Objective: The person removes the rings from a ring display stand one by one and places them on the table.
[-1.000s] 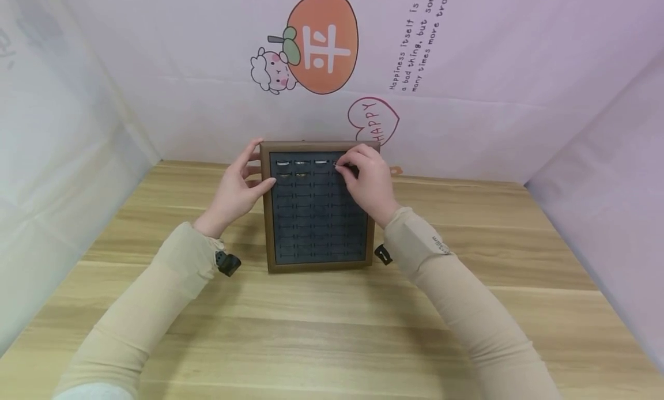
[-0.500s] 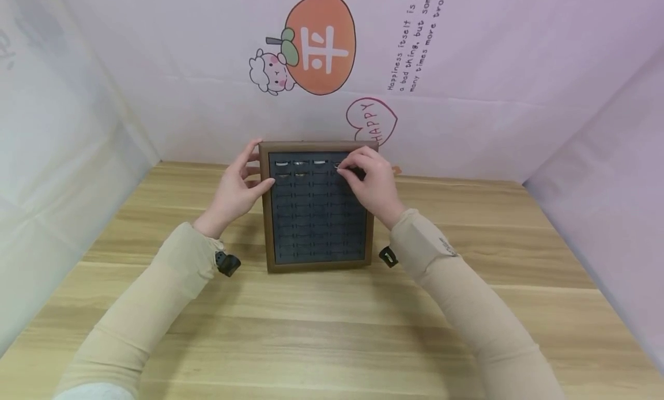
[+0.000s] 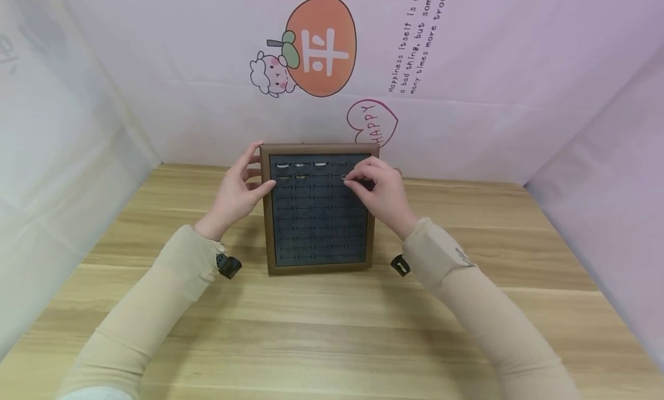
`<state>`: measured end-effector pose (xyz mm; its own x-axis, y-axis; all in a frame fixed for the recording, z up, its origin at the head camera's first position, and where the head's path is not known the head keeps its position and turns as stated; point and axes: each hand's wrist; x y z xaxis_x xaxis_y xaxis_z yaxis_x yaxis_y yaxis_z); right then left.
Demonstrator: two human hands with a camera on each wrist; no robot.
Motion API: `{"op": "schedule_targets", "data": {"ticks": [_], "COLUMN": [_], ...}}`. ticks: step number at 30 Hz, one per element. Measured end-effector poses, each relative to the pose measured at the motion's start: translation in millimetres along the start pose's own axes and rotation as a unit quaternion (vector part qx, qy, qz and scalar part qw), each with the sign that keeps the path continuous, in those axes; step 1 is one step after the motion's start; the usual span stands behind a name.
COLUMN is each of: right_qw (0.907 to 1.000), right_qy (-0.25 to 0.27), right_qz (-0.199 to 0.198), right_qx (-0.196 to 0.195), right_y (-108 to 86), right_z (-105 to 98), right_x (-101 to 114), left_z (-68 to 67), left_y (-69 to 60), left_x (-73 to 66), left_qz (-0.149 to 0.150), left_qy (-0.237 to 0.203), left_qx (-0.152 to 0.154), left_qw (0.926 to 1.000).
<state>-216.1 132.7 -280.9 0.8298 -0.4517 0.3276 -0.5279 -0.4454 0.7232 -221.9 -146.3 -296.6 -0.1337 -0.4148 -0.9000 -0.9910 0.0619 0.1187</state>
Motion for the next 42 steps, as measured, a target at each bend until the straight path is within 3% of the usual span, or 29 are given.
{"op": "schedule_targets", "data": {"ticks": [11, 23, 42], "right_qw": [0.9995, 0.9997, 0.9928], "right_qy": [-0.022, -0.019, -0.035], "right_qz": [-0.022, -0.015, 0.066], "right_qx": [0.004, -0.003, 0.094], "right_y": [-23.5, -53.4, -104.3], "right_z": [-5.0, -13.8, -50.4], "right_x": [-7.0, -20.2, -47.8], "left_z": [0.3, 0.8, 0.5], "left_y": [1.8, 2.0, 2.1], "left_x": [2.1, 2.1, 3.2], "left_qz": [-0.001, 0.004, -0.002], "left_qy": [-0.002, -0.008, -0.009], "left_qx": [0.003, 0.004, 0.003], "left_qw": [1.0, 0.9999, 1.0]}}
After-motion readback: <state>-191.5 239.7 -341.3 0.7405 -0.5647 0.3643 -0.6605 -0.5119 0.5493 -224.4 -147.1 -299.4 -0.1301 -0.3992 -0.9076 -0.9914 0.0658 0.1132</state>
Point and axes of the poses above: each hand's wrist, its own y-axis towards the middle knuckle, its own z-axis out of the palm, x = y × z, and after that the axes turned 14 degrees about -z, right-handed
